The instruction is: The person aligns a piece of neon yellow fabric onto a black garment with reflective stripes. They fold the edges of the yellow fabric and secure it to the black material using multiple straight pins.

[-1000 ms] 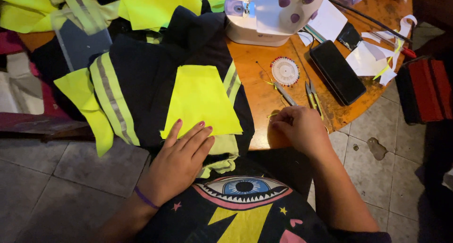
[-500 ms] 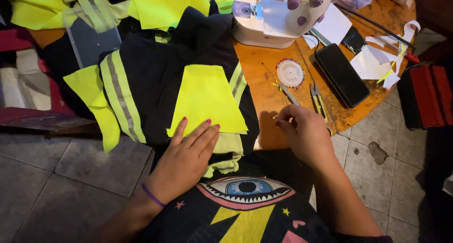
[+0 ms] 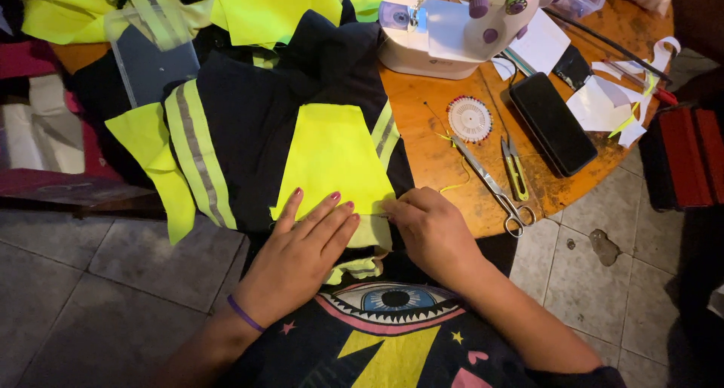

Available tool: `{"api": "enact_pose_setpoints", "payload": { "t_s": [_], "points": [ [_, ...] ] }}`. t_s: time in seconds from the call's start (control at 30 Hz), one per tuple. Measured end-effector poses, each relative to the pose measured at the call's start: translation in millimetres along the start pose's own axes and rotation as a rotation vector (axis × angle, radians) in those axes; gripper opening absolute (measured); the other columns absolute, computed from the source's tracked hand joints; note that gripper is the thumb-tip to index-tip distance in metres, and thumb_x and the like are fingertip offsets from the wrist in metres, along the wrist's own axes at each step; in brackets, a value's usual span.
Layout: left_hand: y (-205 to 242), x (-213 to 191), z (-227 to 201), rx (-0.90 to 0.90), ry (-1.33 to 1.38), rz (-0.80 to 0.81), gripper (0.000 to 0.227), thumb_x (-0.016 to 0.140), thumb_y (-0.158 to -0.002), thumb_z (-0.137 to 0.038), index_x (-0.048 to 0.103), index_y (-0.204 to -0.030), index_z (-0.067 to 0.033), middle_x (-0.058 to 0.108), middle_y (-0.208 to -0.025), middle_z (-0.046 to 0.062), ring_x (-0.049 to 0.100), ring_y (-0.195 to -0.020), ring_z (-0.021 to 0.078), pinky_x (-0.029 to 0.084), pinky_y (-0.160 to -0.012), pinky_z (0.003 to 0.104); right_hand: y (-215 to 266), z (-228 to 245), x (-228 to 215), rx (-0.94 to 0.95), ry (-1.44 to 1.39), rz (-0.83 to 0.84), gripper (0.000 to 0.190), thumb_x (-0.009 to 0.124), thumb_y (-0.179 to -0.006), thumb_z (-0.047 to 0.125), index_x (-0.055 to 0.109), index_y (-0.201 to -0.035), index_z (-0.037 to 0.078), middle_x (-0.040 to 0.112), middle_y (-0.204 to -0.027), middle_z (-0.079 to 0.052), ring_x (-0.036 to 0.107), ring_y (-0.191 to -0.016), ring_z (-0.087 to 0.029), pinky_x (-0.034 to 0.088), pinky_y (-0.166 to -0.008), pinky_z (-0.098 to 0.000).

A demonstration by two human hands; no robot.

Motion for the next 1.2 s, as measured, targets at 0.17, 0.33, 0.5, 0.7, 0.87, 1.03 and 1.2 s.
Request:
{"api": "enact_pose_setpoints", "payload": {
  "t_s": [0.17,0.33,0.5,0.7,0.87,1.03,1.2],
  "points": [
    [-2.3,2.1,-1.5,-0.027,-0.012,-0.006,0.057,0.054,-0.099,-0.017,0.053,-0.156,-0.0115,0.058,-0.157,0.009,0.046,-0.153,0.0306,0.026,-0.126,0.067,2.2,-0.3,-1.5,-0.074,0.051,-0.087,0.013,0.069,-0.103,0.007,0.074,-0.115,0.002,0.067,-0.093,-0.013,0.060,-0.076,-0.034,0.051,-0.070,-0.0456],
    [-2.8,4.0,-3.0,-0.038,-0.040,0.002,0.058,0.054,-0.099,-0.016,0.053,-0.157,-0.0127,0.058,-0.156,0.008,0.046,-0.153,0.0302,0.027,-0.126,0.068,4.4,-1.6,0.8,-0.128,0.132,-0.114,0.010,0.072,-0.101,0.004,0.075,-0.110,-0.001,0.067,-0.092,-0.014,0.057,-0.076,-0.032,0.049,-0.070,-0.0445],
    [-4.0,1.5,-3.7,-0.041,-0.036,0.005,0.059,0.056,-0.097,-0.016,0.054,-0.156,-0.0123,0.058,-0.156,0.009,0.047,-0.152,0.0305,0.026,-0.126,0.067,4.5,-2.6,3.1,-0.192,0.159,-0.188,0.005,0.065,-0.105,0.002,0.069,-0.108,0.001,0.061,-0.094,-0.013,0.053,-0.078,-0.032,0.046,-0.074,-0.0439],
    [-6.2,-1.7,-4.8,-0.047,-0.025,-0.031,0.056,0.054,-0.098,-0.017,0.056,-0.154,-0.0136,0.061,-0.151,0.007,0.050,-0.149,0.0295,0.027,-0.125,0.066,8.9,-2.9,4.2,-0.189,0.227,-0.206,0.007,0.063,-0.107,0.010,0.069,-0.107,0.006,0.063,-0.097,-0.010,0.053,-0.082,-0.032,0.040,-0.073,-0.0443],
    [-6.5,1.4,-4.0,-0.049,-0.032,-0.010,0.056,0.054,-0.099,-0.015,0.055,-0.155,-0.0135,0.060,-0.151,0.008,0.050,-0.149,0.0305,0.026,-0.125,0.067,11.7,-1.0,0.9,-0.235,0.234,-0.185,0.009,0.061,-0.106,0.005,0.069,-0.111,0.002,0.064,-0.100,-0.013,0.054,-0.083,-0.032,0.041,-0.075,-0.0450],
    [-5.7,2.1,-3.9,-0.057,-0.018,-0.025,0.053,0.053,-0.099,-0.016,0.058,-0.152,-0.0134,0.061,-0.150,0.007,0.051,-0.148,0.0296,0.026,-0.126,0.067,13.1,-0.9,1.2,-0.278,0.258,-0.194,0.012,0.060,-0.103,0.001,0.069,-0.110,0.001,0.065,-0.101,-0.014,0.056,-0.082,-0.032,0.042,-0.075,-0.0452],
    [-6.2,2.3,-3.3,-0.050,-0.010,-0.027,0.054,0.053,-0.097,-0.015,0.058,-0.150,-0.0129,0.061,-0.149,0.008,0.050,-0.148,0.0303,0.027,-0.124,0.068,12.6,2.3,-2.7,-0.301,0.248,-0.220,0.010,0.060,-0.105,0.004,0.069,-0.108,-0.001,0.063,-0.097,-0.014,0.055,-0.080,-0.032,0.041,-0.074,-0.0457]
  ]
}}
Point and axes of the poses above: each hand's wrist, its own y-axis away from the middle knuckle, its own x-axis out of the palm, z = x × y, the point moved 3 cm from there along -y, towards the middle knuckle
